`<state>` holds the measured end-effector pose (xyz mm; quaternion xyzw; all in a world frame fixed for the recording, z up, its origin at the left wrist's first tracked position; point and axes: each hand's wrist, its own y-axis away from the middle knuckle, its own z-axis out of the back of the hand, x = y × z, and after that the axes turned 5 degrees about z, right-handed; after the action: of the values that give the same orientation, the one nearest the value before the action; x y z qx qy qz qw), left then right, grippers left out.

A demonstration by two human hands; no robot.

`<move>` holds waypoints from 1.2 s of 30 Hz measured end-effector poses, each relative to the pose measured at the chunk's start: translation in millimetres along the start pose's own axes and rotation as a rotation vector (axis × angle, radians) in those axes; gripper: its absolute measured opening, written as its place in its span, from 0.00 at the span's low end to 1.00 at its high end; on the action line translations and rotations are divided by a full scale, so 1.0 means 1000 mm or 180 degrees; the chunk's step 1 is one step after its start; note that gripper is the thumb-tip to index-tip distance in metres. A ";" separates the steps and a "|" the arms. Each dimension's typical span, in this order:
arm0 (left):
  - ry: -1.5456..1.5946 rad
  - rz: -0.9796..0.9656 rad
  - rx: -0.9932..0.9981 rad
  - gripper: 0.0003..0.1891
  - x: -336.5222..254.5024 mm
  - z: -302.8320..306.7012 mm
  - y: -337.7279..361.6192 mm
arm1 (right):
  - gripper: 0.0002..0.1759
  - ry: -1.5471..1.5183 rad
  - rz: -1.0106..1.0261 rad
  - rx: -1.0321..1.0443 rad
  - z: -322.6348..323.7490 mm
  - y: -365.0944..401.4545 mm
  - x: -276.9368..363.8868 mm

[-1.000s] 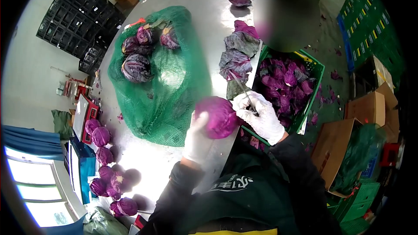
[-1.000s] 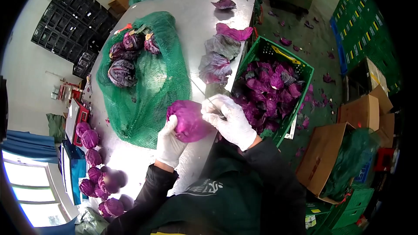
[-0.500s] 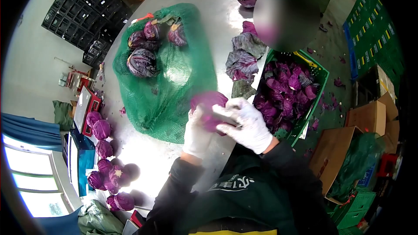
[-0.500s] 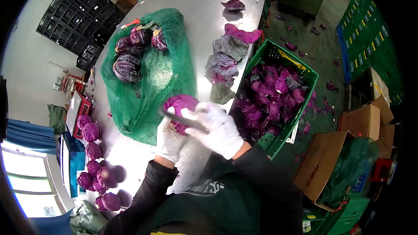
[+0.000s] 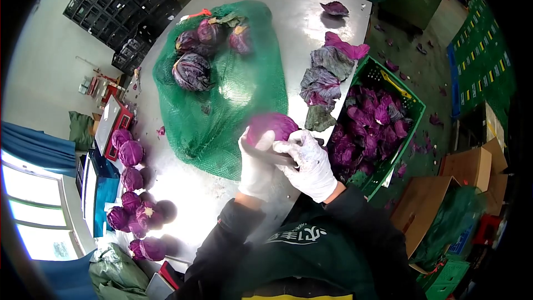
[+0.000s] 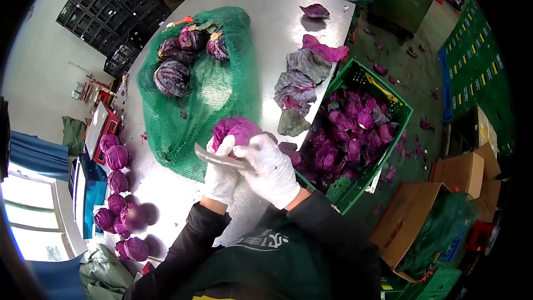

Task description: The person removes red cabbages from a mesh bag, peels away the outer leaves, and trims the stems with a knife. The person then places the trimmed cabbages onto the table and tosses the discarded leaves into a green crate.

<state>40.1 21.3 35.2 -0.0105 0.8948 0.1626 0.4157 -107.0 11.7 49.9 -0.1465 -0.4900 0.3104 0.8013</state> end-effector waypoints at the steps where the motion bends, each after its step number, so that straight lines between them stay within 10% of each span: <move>1: -0.0107 -0.0099 0.0122 0.21 -0.001 -0.002 0.001 | 0.21 0.0094 0.0042 -0.0059 -0.003 0.001 -0.003; 10: 0.0015 -0.0153 -0.0672 0.38 -0.010 -0.028 0.005 | 0.07 -0.0924 0.0100 0.0060 -0.007 0.011 0.013; 14: -0.0678 -0.0766 0.0210 0.48 -0.014 -0.006 0.001 | 0.17 -0.2911 -0.2819 -0.0710 0.006 0.006 -0.023; 18: -0.1976 -0.1326 0.0857 0.59 -0.027 -0.005 0.006 | 0.13 -0.4909 -0.4347 -0.0029 0.001 0.010 -0.043; 20: -0.2956 -0.1578 0.1111 0.62 -0.034 0.008 0.004 | 0.13 -0.5091 -0.4249 -0.0623 -0.001 0.007 -0.039; 24: -0.1200 -0.0477 0.1137 0.61 -0.044 0.005 0.022 | 0.28 -0.4237 -0.2402 -0.0086 0.022 -0.011 -0.021; 36: 0.0706 0.0027 0.0873 0.45 -0.060 0.039 0.032 | 0.34 -0.3286 -0.2299 0.0425 -0.009 -0.030 0.007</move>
<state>103.8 56.4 65.8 0.0322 0.9490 0.0386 0.3113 -85.9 -5.9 67.0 0.2469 -0.8115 0.0810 0.5234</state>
